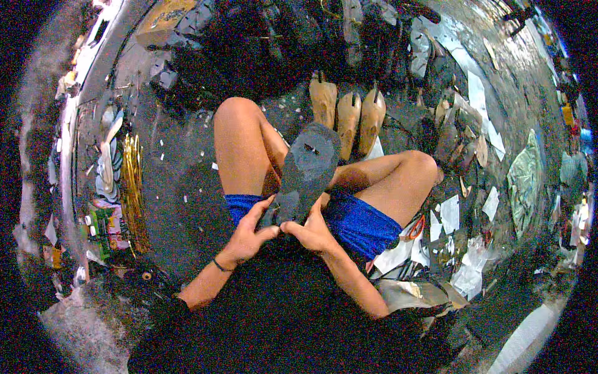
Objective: The person sits on the floor and applies a substance to the soles of several sandals using a brush. They then insert wooden shoe trees into the sandals and adjust the straps.
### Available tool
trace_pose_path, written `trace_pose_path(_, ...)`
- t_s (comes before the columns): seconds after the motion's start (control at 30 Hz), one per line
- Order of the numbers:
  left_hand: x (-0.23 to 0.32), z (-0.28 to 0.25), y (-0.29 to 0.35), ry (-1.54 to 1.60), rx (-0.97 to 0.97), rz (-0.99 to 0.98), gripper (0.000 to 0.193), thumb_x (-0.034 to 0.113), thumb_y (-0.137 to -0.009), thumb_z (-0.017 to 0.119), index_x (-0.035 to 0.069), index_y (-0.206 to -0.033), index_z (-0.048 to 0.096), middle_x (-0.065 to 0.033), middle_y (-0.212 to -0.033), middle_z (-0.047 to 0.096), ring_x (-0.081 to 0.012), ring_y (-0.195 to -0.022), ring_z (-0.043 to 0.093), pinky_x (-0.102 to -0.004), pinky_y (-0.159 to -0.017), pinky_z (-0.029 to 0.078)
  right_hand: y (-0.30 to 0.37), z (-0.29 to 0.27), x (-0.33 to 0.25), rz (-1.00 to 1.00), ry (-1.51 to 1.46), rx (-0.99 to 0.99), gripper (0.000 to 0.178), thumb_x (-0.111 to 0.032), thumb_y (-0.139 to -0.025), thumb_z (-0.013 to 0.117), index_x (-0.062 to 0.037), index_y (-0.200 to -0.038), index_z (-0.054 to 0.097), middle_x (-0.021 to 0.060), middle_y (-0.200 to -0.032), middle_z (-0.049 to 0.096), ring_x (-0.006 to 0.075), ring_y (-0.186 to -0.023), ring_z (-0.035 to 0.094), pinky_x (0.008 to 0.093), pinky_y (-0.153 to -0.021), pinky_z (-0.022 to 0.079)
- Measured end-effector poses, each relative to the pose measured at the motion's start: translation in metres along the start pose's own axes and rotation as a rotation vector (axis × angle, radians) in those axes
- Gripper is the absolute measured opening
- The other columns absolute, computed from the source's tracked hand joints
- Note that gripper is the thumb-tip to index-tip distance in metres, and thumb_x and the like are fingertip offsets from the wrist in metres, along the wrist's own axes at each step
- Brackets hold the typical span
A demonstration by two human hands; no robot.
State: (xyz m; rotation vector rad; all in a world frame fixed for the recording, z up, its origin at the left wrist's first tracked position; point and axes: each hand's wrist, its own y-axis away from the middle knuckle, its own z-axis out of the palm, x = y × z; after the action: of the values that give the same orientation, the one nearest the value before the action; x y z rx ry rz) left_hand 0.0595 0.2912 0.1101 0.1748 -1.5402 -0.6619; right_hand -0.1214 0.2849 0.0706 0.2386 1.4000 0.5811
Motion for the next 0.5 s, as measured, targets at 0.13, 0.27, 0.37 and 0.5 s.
trace_pose_path(0.13, -0.027, 0.000, -0.005, 0.256, 0.056, -0.100, 0.059, 0.003, -0.088, 0.061, -0.001, -0.144, 0.041, -0.0110, -0.140, 0.049, -0.0204, -0.130, 0.046, -0.0351, -0.112, 0.033, -0.002, 0.005, 0.026, -0.102, 0.065, -0.010, 0.098, -0.006, -0.074, 0.072, 0.0010, -0.146, 0.007, 0.0130, -0.128, 0.049, 0.0248, -0.116, 0.053, 0.0365, -0.102, 0.043)
trace_pose_path(0.27, -0.011, -0.013, 0.004, 0.430, 0.015, -0.091, 0.060, 0.001, -0.089, 0.060, -0.001, -0.145, 0.038, -0.0131, -0.141, 0.048, -0.0240, -0.133, 0.044, -0.0381, -0.114, 0.030, 0.012, -0.004, -0.031, -0.329, 0.440, 0.040, 0.119, -0.033, -0.071, 0.086, 0.0070, -0.150, 0.007, 0.0248, -0.143, 0.032, 0.0319, -0.138, 0.031, 0.0411, -0.116, 0.026)
trace_pose_path(0.37, 0.023, -0.031, -0.001, 0.422, -0.010, 0.068, 0.086, 0.018, -0.080, 0.075, 0.002, -0.151, 0.028, -0.0130, -0.146, 0.044, -0.0256, -0.138, 0.039, -0.0406, -0.115, 0.030, 0.025, -0.026, -0.064, -0.221, 0.154, 0.022, 0.108, -0.040, -0.078, 0.081, 0.0067, -0.149, 0.014, 0.0261, -0.148, 0.030, 0.0334, -0.139, 0.031, 0.0409, -0.115, 0.027)
trace_pose_path(0.5, 0.037, -0.034, -0.086, 0.940, 0.020, 0.348, 0.075, 0.051, -0.096, 0.052, 0.012, -0.154, 0.024, -0.0100, -0.150, 0.040, -0.0245, -0.135, 0.041, -0.0405, -0.113, 0.034, 0.005, -0.012, -0.090, -0.298, 0.180, 0.022, 0.076, -0.029, -0.089, 0.071, 0.0066, -0.143, 0.032, 0.0227, -0.135, 0.051, 0.0308, -0.127, 0.049, 0.0397, -0.111, 0.034)
